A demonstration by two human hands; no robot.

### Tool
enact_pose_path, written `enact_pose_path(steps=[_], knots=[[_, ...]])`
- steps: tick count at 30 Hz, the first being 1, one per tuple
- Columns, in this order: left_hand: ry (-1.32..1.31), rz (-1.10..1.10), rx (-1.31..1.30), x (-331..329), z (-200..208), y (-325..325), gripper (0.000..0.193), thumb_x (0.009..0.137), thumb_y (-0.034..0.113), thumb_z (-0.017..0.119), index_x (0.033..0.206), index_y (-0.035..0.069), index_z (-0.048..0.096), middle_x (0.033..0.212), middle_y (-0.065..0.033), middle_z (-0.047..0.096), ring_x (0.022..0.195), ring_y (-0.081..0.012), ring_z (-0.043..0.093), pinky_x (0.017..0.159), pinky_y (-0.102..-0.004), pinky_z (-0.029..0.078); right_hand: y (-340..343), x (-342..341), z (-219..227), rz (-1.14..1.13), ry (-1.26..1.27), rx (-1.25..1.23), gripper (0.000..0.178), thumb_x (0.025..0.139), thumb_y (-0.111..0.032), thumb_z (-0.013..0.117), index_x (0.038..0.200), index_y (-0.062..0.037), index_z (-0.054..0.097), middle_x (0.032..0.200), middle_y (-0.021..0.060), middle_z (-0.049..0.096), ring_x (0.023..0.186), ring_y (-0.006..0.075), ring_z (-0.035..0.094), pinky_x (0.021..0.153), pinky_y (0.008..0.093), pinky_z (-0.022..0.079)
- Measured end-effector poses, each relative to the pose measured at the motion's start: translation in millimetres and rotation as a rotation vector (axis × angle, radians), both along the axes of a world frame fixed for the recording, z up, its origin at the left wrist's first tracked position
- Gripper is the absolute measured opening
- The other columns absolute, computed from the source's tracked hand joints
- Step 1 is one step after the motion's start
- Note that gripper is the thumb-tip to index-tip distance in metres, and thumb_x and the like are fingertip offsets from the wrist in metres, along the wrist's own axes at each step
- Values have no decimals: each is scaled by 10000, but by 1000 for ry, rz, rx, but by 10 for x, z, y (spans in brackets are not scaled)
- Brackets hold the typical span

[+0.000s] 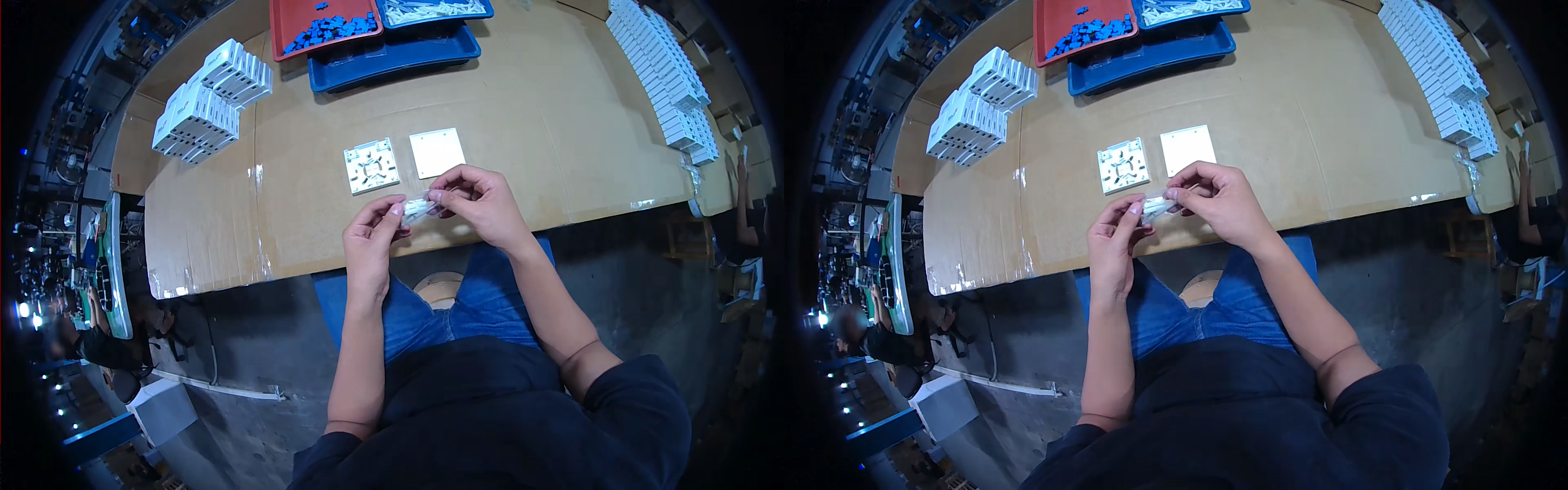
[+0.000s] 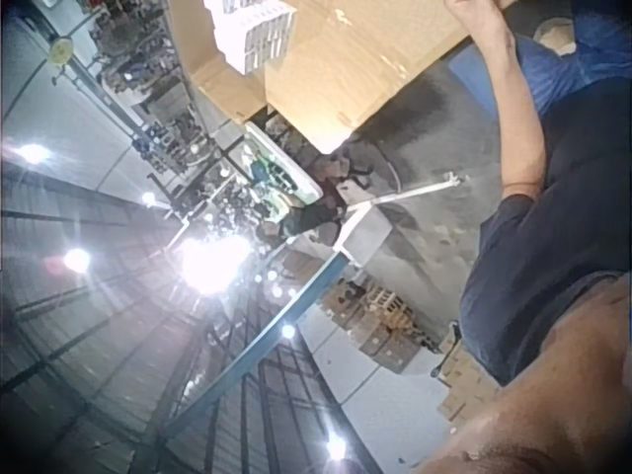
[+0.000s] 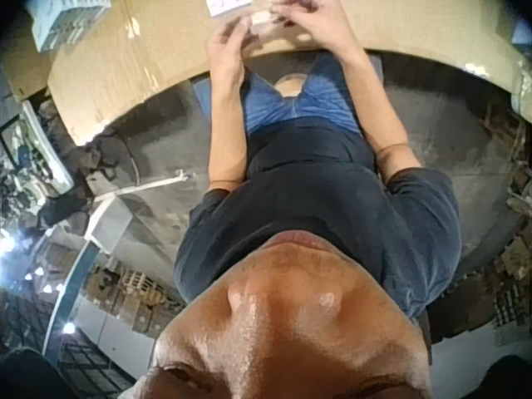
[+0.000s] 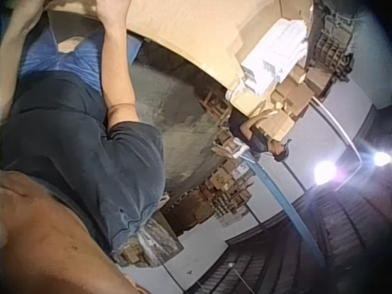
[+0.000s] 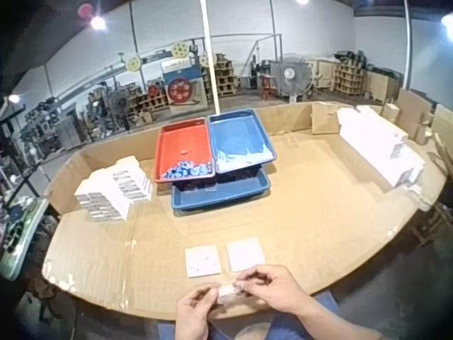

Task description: Assembling or packing components into a white electronic device housing at a factory workstation.

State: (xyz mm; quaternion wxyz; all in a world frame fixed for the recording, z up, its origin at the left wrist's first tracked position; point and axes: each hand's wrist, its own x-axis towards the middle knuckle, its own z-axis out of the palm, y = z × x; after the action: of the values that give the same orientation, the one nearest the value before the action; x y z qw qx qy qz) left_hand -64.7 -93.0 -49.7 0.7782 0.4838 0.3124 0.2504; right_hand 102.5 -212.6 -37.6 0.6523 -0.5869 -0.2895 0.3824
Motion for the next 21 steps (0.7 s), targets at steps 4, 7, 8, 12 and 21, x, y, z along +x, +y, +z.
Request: enact_pose_path(steps=[4, 7, 8, 12, 21], knots=[[-57, 26, -19, 1, -7, -12, 157, 1011, 70, 664, 1144, -15, 674, 1013, -61, 687, 921, -105, 666, 839, -273, 593, 0, -36, 58, 19, 93, -11, 104, 972, -26, 706, 1059, 29, 689, 949, 75, 724, 841, 109, 713, 732, 248, 585], [-91, -10, -101, 4, 73, -14, 170, 998, 35, 665, 1158, -22, 655, 1024, -68, 681, 932, -108, 664, 836, -275, 594, -1, -27, 62, 39, 93, -3, 103, 979, -17, 692, 1068, 30, 671, 947, 84, 725, 847, 113, 716, 731, 250, 589], [-91, -10, -102, 5, 70, -15, 170, 998, 35, 665, 1158, -22, 655, 1024, -68, 681, 932, -108, 664, 836, -275, 594, 0, -23, 48, 39, 92, -3, 103, 979, -17, 692, 1068, 30, 671, 947, 84, 725, 847, 113, 716, 731, 250, 589], [-71, -62, -64, -14, -34, -2, 181, 984, 20, 682, 1158, -19, 651, 1063, -74, 675, 964, -118, 662, 874, -271, 573, 20, -44, 8, -24, 112, 49, 107, 981, -23, 695, 1066, 35, 666, 931, 77, 724, 844, 99, 711, 728, 247, 590], [-118, 23, 58, -8, -81, -4, 178, 980, 37, 710, 1137, -17, 647, 1052, -56, 656, 958, -101, 630, 865, -253, 530, 6, -48, 35, 13, 91, 34, 91, 965, -29, 721, 1037, 19, 693, 945, 50, 723, 840, 79, 692, 756, 238, 578]])
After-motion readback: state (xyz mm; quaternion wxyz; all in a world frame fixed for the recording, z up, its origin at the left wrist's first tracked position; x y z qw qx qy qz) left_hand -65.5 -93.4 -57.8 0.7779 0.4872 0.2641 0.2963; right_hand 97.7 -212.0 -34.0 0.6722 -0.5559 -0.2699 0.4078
